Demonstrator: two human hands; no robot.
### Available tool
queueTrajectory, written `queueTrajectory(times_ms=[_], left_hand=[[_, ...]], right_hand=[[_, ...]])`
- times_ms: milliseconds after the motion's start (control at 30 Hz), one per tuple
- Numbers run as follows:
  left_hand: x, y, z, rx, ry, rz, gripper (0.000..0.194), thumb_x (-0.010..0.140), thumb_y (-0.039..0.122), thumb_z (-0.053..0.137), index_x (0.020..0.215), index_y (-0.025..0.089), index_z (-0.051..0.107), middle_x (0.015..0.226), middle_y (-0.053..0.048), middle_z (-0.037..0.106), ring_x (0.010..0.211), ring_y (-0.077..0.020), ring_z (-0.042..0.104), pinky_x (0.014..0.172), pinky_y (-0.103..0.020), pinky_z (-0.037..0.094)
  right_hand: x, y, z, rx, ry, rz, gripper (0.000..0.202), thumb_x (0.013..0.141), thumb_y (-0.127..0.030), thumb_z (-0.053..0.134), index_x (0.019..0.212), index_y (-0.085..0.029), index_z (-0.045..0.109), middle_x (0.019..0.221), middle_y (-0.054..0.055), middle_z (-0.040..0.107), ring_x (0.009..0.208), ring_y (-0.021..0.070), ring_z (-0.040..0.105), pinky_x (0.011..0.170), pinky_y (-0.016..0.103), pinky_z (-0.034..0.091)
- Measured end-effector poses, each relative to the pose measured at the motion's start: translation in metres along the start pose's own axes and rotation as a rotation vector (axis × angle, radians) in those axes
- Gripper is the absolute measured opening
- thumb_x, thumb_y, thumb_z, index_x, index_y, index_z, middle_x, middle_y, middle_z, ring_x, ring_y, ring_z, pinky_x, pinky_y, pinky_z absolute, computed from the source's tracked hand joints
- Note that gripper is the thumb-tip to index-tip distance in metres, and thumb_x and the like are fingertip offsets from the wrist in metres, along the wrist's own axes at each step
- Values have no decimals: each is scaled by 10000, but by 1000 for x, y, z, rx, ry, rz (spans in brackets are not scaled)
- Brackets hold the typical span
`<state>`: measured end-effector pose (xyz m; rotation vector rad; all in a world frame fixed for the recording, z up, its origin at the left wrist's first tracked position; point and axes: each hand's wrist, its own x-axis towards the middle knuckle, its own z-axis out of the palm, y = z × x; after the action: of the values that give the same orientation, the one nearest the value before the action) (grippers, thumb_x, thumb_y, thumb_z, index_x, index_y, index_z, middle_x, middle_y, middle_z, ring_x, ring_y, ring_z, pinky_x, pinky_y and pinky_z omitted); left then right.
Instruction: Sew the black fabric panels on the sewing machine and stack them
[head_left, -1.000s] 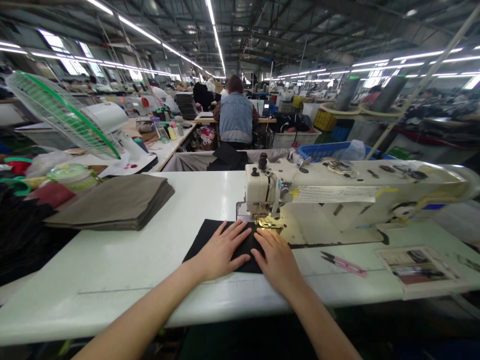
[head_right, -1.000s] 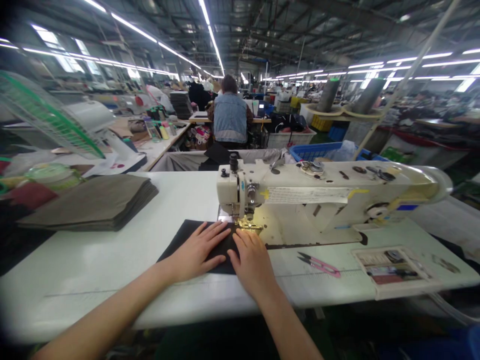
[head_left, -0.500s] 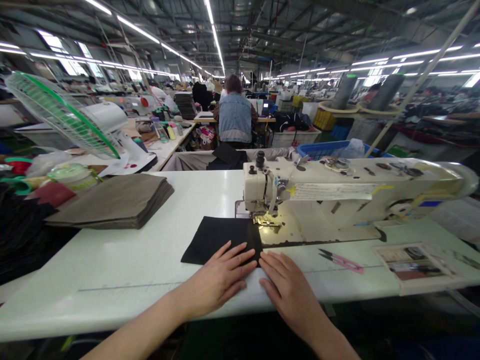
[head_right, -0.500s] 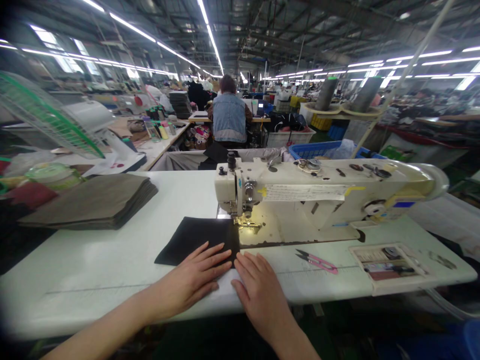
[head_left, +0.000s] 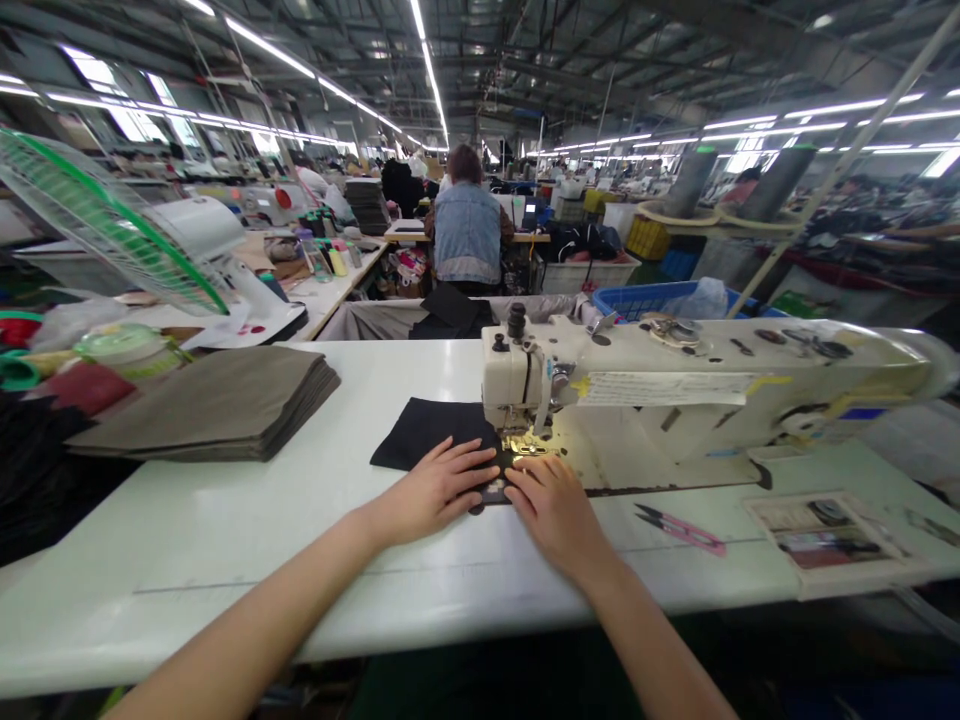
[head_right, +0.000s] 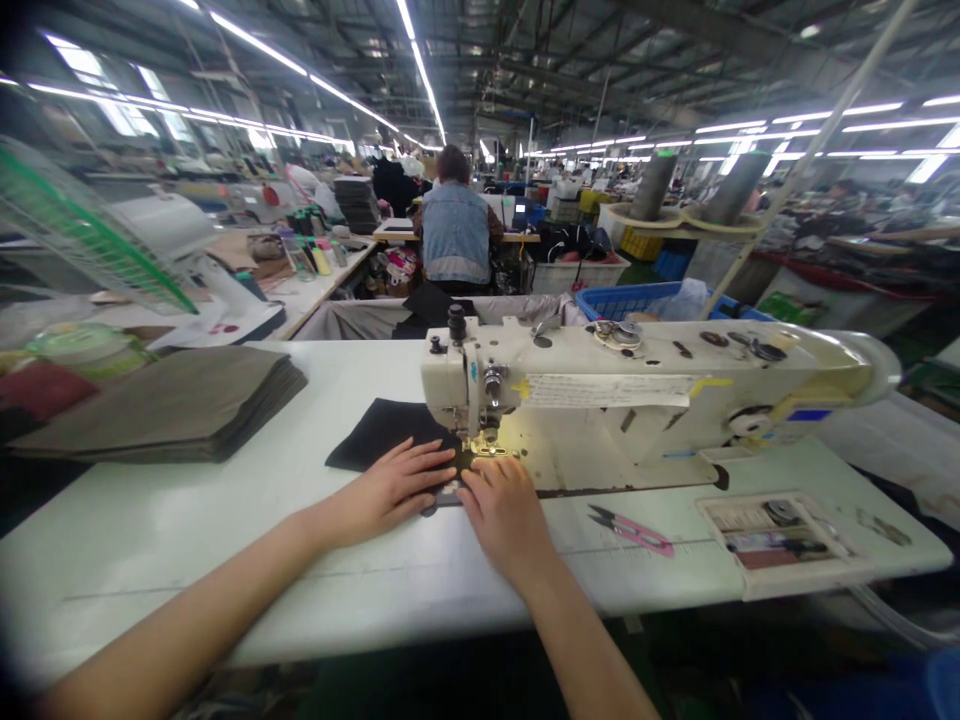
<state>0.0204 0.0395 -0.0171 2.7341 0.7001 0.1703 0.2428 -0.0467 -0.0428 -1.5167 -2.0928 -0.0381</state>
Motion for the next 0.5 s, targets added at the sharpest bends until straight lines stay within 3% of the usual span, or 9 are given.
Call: queueTrajectory(times_ms=[233, 500], left_hand=[[21, -24, -8, -12, -7, -32, 452, 1045, 398, 404, 1483, 315, 476, 1585, -45, 410, 1510, -268, 278, 1209, -584, 177], [24, -26, -9, -3, 38, -46, 433, 1032, 385, 425, 1447, 311, 527, 1552, -51, 462, 1484, -264, 339, 1210, -574, 194]], right_hand=[[14, 2, 3, -60, -18, 82, 197, 957, -281, 610, 1130, -236, 694, 1066, 81, 669, 1017, 270, 592, 901, 438, 480], [-10, -5, 2, 47, 52, 62, 223, 962, -243, 574, 1165, -207, 661, 1149, 102, 658, 1089, 269, 585, 963, 460, 500]])
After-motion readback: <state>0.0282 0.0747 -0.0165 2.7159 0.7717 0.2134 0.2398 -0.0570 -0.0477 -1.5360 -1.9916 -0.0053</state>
